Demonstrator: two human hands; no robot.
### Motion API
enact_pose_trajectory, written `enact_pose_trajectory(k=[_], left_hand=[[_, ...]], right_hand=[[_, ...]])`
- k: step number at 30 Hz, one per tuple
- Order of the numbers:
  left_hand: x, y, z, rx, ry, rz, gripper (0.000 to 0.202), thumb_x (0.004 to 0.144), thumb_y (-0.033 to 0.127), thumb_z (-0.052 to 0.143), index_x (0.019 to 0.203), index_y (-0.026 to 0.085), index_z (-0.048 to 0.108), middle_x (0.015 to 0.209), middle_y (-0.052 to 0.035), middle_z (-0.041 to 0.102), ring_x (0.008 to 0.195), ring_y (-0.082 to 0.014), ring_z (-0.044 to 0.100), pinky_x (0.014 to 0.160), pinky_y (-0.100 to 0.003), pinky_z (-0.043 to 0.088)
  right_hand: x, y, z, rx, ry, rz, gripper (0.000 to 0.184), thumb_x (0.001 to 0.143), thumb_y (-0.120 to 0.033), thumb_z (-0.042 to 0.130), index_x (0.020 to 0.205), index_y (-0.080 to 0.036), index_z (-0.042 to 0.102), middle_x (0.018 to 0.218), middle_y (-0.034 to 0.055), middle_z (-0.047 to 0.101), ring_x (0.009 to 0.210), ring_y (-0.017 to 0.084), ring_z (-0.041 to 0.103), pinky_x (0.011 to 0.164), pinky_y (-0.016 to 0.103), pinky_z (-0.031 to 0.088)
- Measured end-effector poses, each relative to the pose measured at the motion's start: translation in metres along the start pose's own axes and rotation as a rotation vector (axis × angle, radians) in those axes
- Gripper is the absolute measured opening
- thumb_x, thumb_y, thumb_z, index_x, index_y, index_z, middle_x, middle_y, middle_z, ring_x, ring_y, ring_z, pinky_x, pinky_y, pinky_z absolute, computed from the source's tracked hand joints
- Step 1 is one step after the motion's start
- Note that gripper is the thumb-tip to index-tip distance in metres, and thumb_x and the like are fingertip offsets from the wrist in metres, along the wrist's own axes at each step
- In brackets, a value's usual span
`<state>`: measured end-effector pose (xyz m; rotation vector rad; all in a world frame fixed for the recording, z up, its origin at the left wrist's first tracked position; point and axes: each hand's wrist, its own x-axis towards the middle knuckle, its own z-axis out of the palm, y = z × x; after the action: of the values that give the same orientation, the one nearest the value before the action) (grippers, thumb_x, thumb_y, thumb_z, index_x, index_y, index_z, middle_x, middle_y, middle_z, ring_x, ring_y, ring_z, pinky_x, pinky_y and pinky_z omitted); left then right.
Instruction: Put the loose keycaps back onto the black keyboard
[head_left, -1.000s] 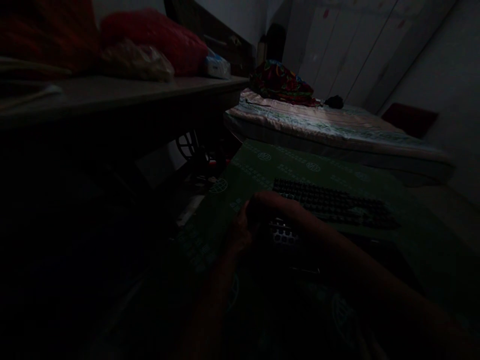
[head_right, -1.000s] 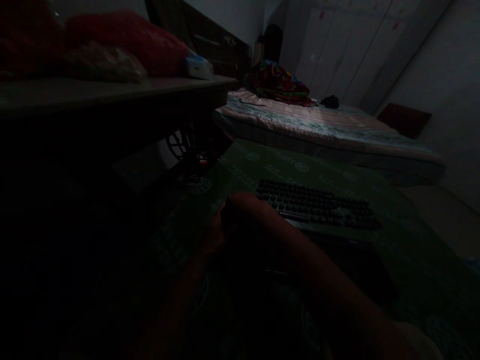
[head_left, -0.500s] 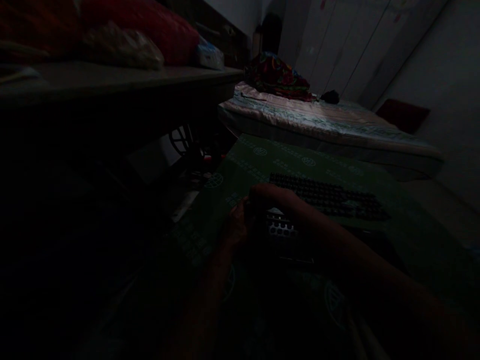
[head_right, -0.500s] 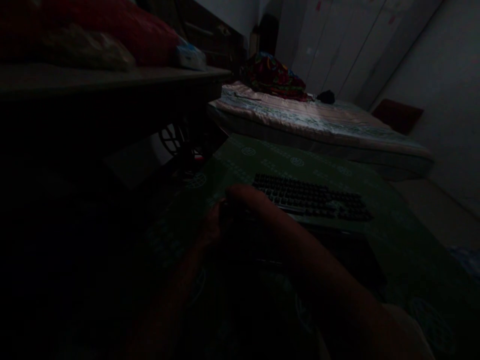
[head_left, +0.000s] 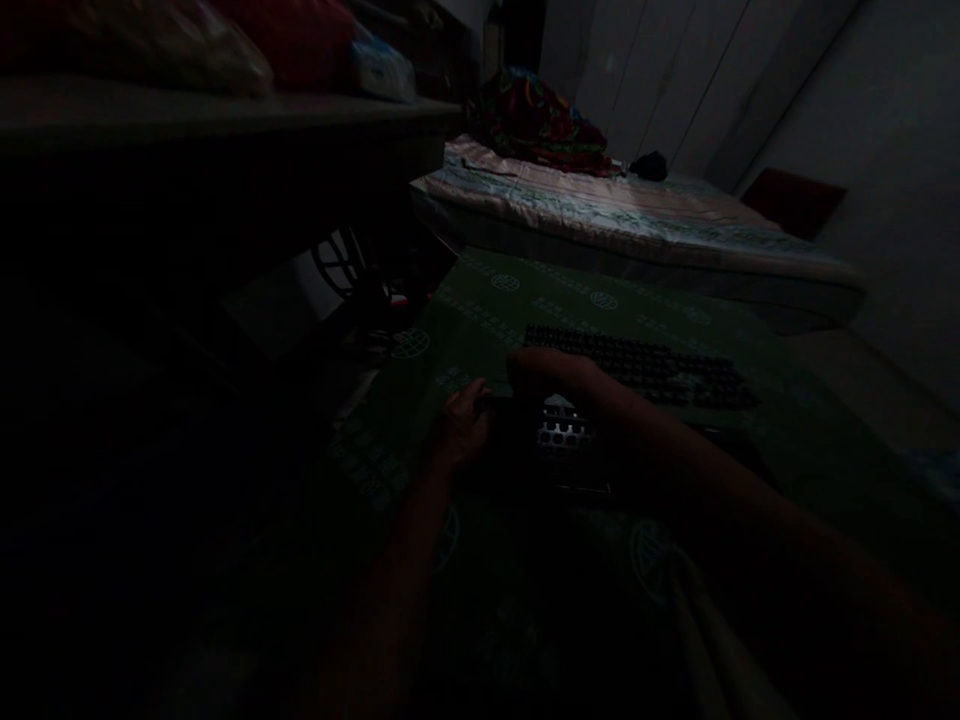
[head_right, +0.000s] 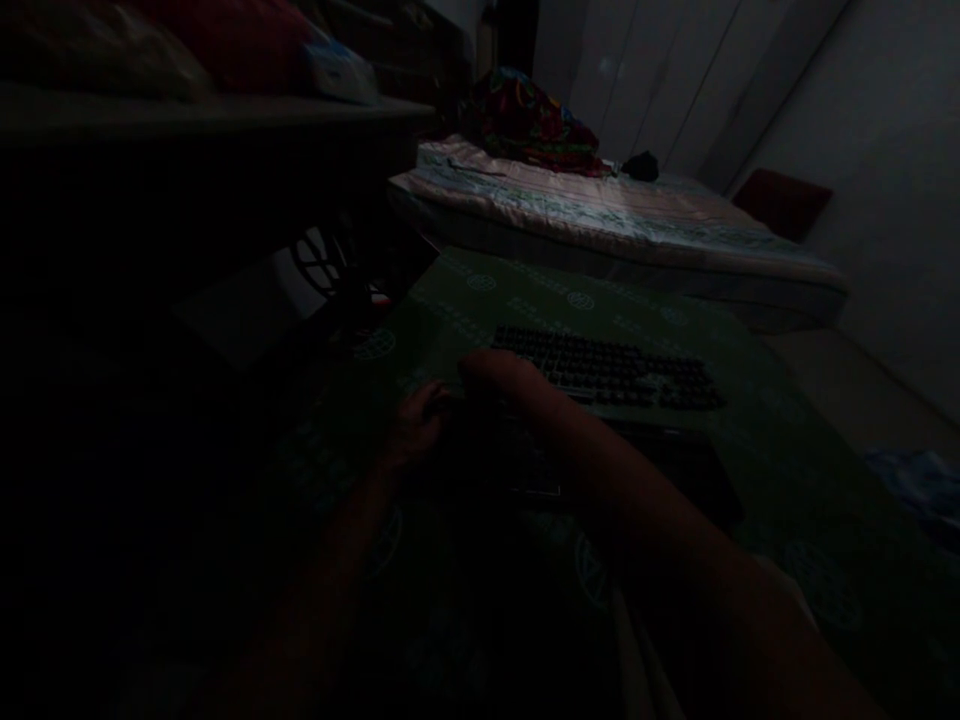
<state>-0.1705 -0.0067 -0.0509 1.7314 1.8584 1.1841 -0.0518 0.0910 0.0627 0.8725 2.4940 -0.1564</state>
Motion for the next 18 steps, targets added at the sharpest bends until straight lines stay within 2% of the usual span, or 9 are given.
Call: enact_pose_trajectory(k=[8, 14, 18], left_hand=[[0.001, 0.007, -0.004, 0.028, 0.001, -0.026, 0.045, 0.075, 0.026, 0.054, 0.12, 0.018, 0.053, 0.111, -0.0088, 0.064, 0.104, -0.0244, 0.059, 0.092, -0.039, 0.046], [0.003, 0.004, -0.005, 0.039, -0.005, -0.034, 0.046, 0.074, 0.026, 0.054, 0.119, 0.019, 0.053, 0.112, -0.0077, 0.064, 0.106, -0.0242, 0.058, 0.095, -0.04, 0.044], [0.005, 0.003, -0.005, 0.047, -0.011, -0.033, 0.047, 0.074, 0.029, 0.054, 0.12, 0.016, 0.053, 0.114, -0.01, 0.063, 0.109, -0.0256, 0.057, 0.096, -0.041, 0.043]], right_hand=[[-0.014, 0.016, 0.009, 0.019, 0.011, 0.044, 0.034, 0.075, -0.016, 0.055, 0.108, -0.011, 0.065, 0.1, 0.0137, 0.069, 0.084, 0.021, 0.066, 0.062, 0.022, 0.047], [-0.025, 0.031, 0.018, 0.011, 0.006, 0.088, 0.034, 0.074, -0.016, 0.056, 0.106, -0.014, 0.066, 0.094, 0.0115, 0.071, 0.081, 0.02, 0.067, 0.065, 0.022, 0.048], [-0.032, 0.043, 0.024, 0.004, -0.014, 0.113, 0.034, 0.075, -0.015, 0.055, 0.108, -0.013, 0.066, 0.094, 0.0117, 0.07, 0.083, 0.021, 0.066, 0.065, 0.022, 0.048]])
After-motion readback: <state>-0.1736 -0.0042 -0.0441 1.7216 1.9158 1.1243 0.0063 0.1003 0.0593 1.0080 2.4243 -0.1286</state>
